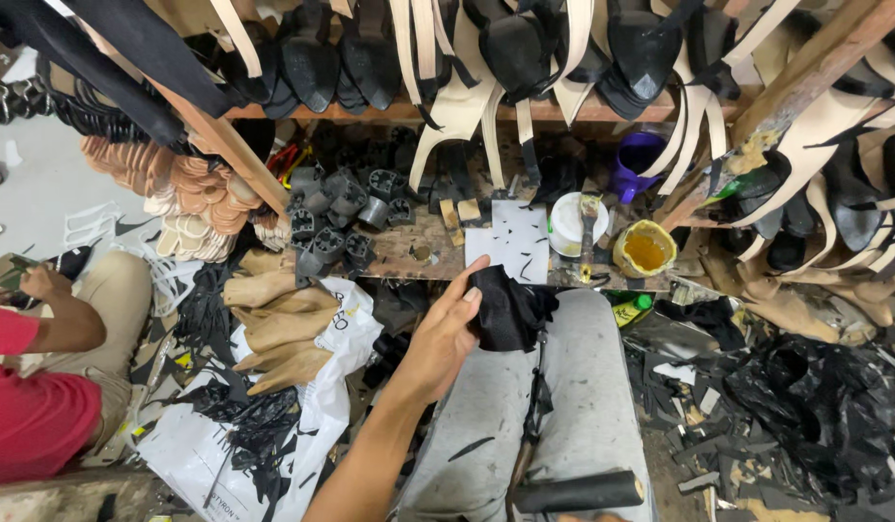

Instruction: The person cuts black foam or rubber pieces to fit around small shoe heel components using red-handled scissors. They repeatedly wrap, trim, and adjust the material around the heel parts, then set the finished pieces aside.

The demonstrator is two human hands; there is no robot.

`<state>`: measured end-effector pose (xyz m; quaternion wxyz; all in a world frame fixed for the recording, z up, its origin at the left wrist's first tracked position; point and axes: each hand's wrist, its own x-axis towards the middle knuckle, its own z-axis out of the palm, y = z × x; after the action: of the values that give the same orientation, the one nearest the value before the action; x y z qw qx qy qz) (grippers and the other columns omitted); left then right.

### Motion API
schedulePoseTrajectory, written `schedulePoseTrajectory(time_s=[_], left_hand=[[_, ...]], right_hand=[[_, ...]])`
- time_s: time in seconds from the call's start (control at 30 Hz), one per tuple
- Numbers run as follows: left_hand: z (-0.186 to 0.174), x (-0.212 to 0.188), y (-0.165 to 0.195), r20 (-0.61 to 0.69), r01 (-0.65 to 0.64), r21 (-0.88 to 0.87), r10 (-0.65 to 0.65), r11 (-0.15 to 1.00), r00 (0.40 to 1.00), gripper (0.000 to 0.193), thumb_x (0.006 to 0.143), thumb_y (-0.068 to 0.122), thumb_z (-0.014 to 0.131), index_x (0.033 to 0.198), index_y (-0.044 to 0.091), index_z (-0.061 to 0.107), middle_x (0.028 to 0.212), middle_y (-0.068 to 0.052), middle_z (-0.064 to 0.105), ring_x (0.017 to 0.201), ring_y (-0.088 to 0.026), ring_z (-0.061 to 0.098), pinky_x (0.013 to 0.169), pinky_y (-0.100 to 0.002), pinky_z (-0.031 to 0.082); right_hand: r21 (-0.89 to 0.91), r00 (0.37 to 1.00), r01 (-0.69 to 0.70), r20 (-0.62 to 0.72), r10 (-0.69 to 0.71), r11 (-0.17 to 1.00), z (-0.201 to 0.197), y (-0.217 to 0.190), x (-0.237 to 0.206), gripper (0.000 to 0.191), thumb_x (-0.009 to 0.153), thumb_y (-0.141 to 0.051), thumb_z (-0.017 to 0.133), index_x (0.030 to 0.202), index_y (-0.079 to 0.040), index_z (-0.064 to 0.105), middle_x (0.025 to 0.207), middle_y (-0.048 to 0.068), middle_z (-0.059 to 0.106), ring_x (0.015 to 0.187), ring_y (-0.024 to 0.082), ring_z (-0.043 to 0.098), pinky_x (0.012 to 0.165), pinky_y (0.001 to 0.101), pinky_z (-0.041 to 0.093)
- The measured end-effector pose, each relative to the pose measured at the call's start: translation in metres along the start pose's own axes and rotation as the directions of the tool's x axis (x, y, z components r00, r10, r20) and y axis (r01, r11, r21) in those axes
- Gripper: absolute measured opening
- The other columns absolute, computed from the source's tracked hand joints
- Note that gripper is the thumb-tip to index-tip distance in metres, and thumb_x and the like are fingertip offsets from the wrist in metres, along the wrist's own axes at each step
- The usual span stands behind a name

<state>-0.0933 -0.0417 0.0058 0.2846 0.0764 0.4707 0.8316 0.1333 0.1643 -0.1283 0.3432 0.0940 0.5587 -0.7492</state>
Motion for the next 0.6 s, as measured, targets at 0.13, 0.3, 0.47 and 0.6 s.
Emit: schedulePoseTrajectory(time_s=[0.13, 0.3, 0.47, 0.6], left_hand=[[0.000, -0.008, 0.010, -0.093, -0.055, 0.278, 0.084, 0.959, 0.992, 0.062, 0.109, 0.023, 0.054, 0.166, 0.008, 0.040, 0.127, -0.008, 0.049, 0.093, -0.017, 0.034, 0.077, -0.026, 0.032], [0.028, -0.025, -0.001, 0.045, -0.211, 0.246, 0.207, 0.946, 0.977, 0.060, 0.104, 0.018, 0.051, 0.161, 0.004, 0.036, 0.125, 0.001, 0.050, 0.102, -0.005, 0.044, 0.090, -0.019, 0.038], [0.058, -0.038, -0.007, 0.035, -0.195, 0.292, 0.193, 0.936, 0.981, 0.061, 0.107, 0.013, 0.048, 0.165, 0.004, 0.034, 0.129, -0.011, 0.050, 0.112, -0.013, 0.047, 0.101, -0.024, 0.039], [0.067, -0.045, -0.006, 0.028, -0.227, 0.296, 0.229, 0.928, 0.973, 0.067, 0.098, 0.005, 0.053, 0.159, 0.005, 0.025, 0.151, -0.006, 0.040, 0.126, -0.011, 0.047, 0.105, -0.025, 0.041]], right_hand=[[0.052, 0.991, 0.115, -0.077, -0.111, 0.992, -0.010, -0.018, -0.004, 0.033, 0.104, -0.028, 0.063, 0.110, 0.004, 0.068, 0.066, 0.009, 0.062, 0.053, 0.015, 0.054, 0.050, 0.0294, 0.042], [0.161, 0.846, 0.481, -0.343, -0.408, 0.862, -0.005, -0.077, -0.005, 0.040, 0.104, -0.033, 0.062, 0.111, 0.007, 0.066, 0.061, 0.008, 0.059, 0.049, 0.014, 0.051, 0.046, 0.0277, 0.039], [0.329, 0.609, 0.744, -0.692, -0.388, 0.581, 0.033, -0.139, 0.022, 0.023, 0.089, -0.004, 0.072, 0.097, -0.013, 0.052, 0.074, -0.001, 0.055, 0.058, 0.012, 0.053, 0.058, 0.0264, 0.045], [0.234, 0.492, 0.825, -0.745, -0.451, 0.514, 0.039, -0.163, 0.019, 0.029, 0.087, 0.005, 0.070, 0.099, -0.015, 0.052, 0.081, -0.002, 0.056, 0.065, 0.009, 0.053, 0.060, 0.0230, 0.043]])
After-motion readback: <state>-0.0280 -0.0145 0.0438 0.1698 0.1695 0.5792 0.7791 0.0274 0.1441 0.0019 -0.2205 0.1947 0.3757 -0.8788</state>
